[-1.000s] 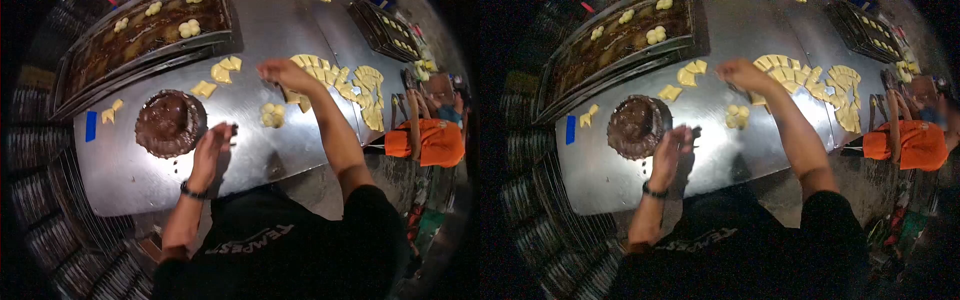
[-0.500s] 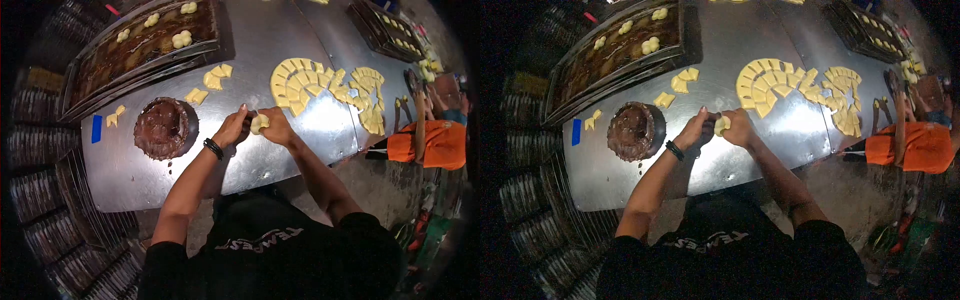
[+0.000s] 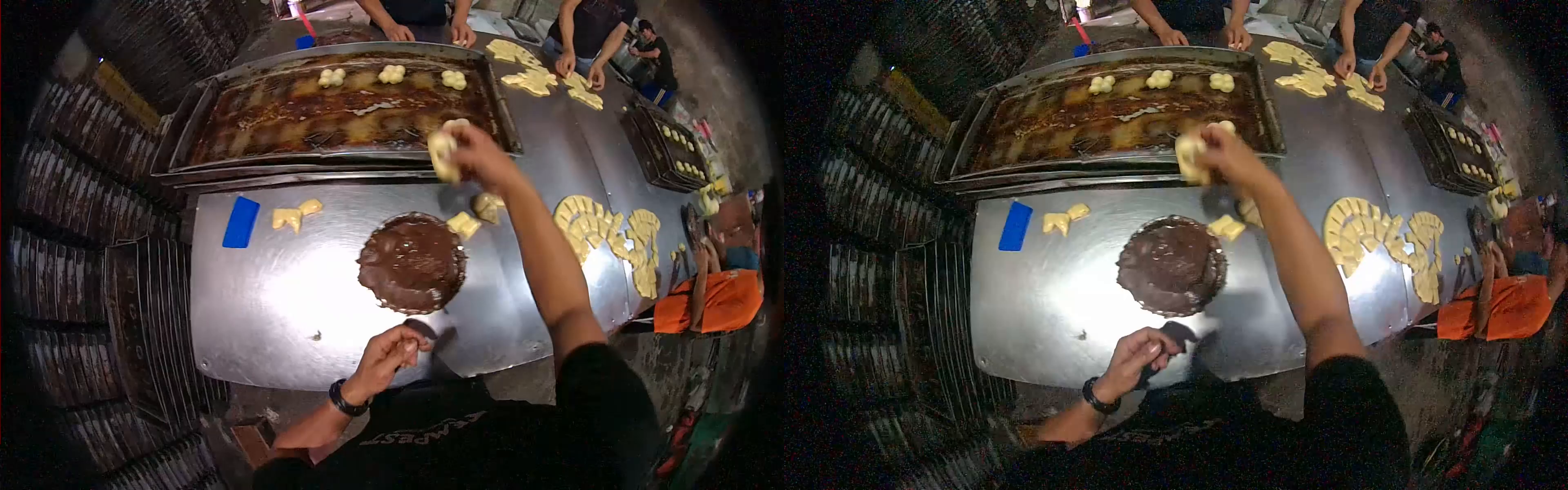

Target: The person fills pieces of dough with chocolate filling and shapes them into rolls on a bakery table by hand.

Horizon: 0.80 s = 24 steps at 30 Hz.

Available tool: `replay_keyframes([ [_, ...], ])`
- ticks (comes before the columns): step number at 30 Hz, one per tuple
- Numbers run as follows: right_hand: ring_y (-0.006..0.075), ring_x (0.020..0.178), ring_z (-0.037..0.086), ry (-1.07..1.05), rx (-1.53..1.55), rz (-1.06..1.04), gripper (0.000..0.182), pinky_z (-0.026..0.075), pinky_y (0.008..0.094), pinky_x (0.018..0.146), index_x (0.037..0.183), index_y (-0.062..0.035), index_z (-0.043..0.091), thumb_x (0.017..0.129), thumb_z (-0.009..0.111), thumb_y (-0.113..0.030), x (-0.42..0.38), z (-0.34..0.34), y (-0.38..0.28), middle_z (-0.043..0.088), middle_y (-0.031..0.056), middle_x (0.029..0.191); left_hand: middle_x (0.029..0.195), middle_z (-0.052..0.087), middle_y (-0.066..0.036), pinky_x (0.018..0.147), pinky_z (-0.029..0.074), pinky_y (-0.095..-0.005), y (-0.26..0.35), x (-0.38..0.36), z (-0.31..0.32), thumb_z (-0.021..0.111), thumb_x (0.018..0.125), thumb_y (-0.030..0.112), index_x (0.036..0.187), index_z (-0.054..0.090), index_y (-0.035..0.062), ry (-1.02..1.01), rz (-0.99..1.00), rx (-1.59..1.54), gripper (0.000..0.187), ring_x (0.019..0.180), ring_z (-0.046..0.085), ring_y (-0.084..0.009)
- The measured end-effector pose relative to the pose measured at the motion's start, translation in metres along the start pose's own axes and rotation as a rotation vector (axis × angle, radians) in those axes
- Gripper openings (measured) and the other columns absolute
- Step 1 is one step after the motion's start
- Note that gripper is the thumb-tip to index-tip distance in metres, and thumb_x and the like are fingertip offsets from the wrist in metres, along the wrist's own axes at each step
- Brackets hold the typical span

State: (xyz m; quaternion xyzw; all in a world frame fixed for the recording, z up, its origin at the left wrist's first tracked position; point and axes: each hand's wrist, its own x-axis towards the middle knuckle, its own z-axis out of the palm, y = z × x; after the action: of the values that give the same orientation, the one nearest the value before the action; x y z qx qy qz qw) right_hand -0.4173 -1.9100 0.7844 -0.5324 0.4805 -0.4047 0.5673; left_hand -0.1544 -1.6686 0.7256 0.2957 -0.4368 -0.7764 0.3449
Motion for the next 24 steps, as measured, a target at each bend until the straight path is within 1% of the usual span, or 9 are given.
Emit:
replay_keyframes([
  [6, 0.0193, 0.098, 0.052, 0.037, -0.298, 0.349, 0.048, 0.048, 0.0366, 0.073, 0.120, -0.0118, 0.052, 0.087, 0.056, -0.046, 0.151, 0.025, 0.016, 0.052, 0.0125, 0.116, 0.082, 0.061, -0.001, 0.060, 0.040, -0.0204, 0.007, -0.042, -0.040, 0.052, 0.095, 0.027, 0.103, 0.060, 0.0043, 0.158, 0.032, -0.093, 0.026, 0.068, 0.051, -0.0047],
  [7, 0.0221, 0.098, 0.049, -0.077, -0.549, 0.082, 0.059, 0.047, 0.0380, 0.076, 0.125, -0.0118, 0.050, 0.088, 0.045, -0.058, 0.147, 0.036, 0.003, 0.048, 0.0148, 0.125, 0.081, 0.060, -0.001, 0.060, 0.040, -0.0207, 0.008, -0.044, -0.041, 0.052, 0.095, 0.028, 0.103, 0.060, 0.0043, 0.167, 0.044, -0.093, 0.027, 0.068, 0.051, -0.0050],
  [8, 0.0301, 0.132, 0.034, 0.092, -0.248, 0.414, 0.069, 0.035, 0.0469, 0.101, 0.138, -0.0085, 0.040, 0.091, 0.036, -0.059, 0.135, 0.042, -0.005, 0.038, 0.0203, 0.142, 0.081, 0.059, -0.002, 0.062, 0.041, -0.0214, 0.011, -0.044, -0.041, 0.052, 0.094, 0.029, 0.104, 0.059, 0.0025, 0.182, 0.045, -0.094, 0.029, 0.070, 0.052, -0.0070],
  [11, 0.0241, 0.083, 0.061, 0.275, -0.666, -0.211, 0.049, 0.047, 0.0389, 0.077, 0.112, 0.0019, 0.061, 0.090, 0.053, -0.041, 0.124, -0.003, 0.008, 0.065, 0.0153, 0.096, 0.095, 0.062, -0.009, 0.067, 0.042, -0.0237, 0.016, -0.033, -0.036, 0.051, 0.094, 0.026, 0.105, 0.056, 0.0001, 0.209, 0.089, -0.105, 0.029, 0.076, 0.054, -0.0107],
  [15, 0.0095, 0.065, 0.057, 0.342, -0.167, -0.169, 0.032, 0.045, 0.0259, 0.062, 0.093, -0.0042, 0.068, 0.088, 0.055, -0.033, -0.013, -0.077, 0.010, 0.064, 0.0083, 0.074, 0.104, 0.062, -0.015, 0.074, 0.044, -0.0277, 0.014, -0.018, -0.007, 0.049, 0.095, 0.026, 0.109, 0.054, -0.0004, 0.163, 0.107, -0.182, 0.031, 0.084, 0.057, -0.0145],
  [17, 0.0153, 0.068, 0.060, 0.547, -0.529, 0.231, 0.032, 0.047, 0.0316, 0.064, 0.089, -0.0055, 0.070, 0.087, 0.055, -0.033, -0.051, -0.122, 0.065, 0.065, 0.0121, 0.071, 0.105, 0.062, -0.016, 0.075, 0.044, -0.0286, 0.007, -0.008, 0.013, 0.048, 0.095, 0.025, 0.109, 0.054, -0.0005, 0.135, 0.116, -0.181, 0.029, 0.086, 0.057, -0.0157],
  [19, 0.0228, 0.065, 0.062, 0.598, -0.834, -0.062, 0.029, 0.047, 0.0355, 0.063, 0.083, -0.0058, 0.069, 0.083, 0.059, -0.033, -0.065, -0.151, 0.185, 0.063, 0.0127, 0.069, 0.105, 0.062, -0.015, 0.076, 0.045, -0.0301, -0.001, 0.003, 0.040, 0.047, 0.096, 0.025, 0.109, 0.054, -0.0004, 0.134, 0.091, -0.166, 0.029, 0.086, 0.058, -0.0170],
  [21, 0.0268, 0.072, 0.064, 0.423, -0.783, 0.180, 0.032, 0.049, 0.0379, 0.070, 0.091, -0.0082, 0.071, 0.076, 0.065, -0.036, -0.083, -0.115, 0.171, 0.066, 0.0121, 0.077, 0.104, 0.062, -0.015, 0.076, 0.045, -0.0303, -0.013, 0.014, 0.072, 0.047, 0.096, 0.025, 0.109, 0.054, -0.0006, 0.171, 0.084, -0.157, 0.030, 0.085, 0.058, -0.0172],
  [24, 0.0264, 0.069, 0.063, 0.571, -0.924, -0.060, 0.029, 0.049, 0.0374, 0.067, 0.085, -0.0080, 0.070, 0.070, 0.071, -0.033, -0.062, -0.091, 0.184, 0.066, 0.0101, 0.078, 0.103, 0.062, -0.014, 0.076, 0.046, -0.0308, -0.036, 0.030, 0.123, 0.048, 0.096, 0.025, 0.108, 0.054, -0.0014, 0.281, 0.135, -0.152, 0.030, 0.084, 0.058, -0.0171],
])
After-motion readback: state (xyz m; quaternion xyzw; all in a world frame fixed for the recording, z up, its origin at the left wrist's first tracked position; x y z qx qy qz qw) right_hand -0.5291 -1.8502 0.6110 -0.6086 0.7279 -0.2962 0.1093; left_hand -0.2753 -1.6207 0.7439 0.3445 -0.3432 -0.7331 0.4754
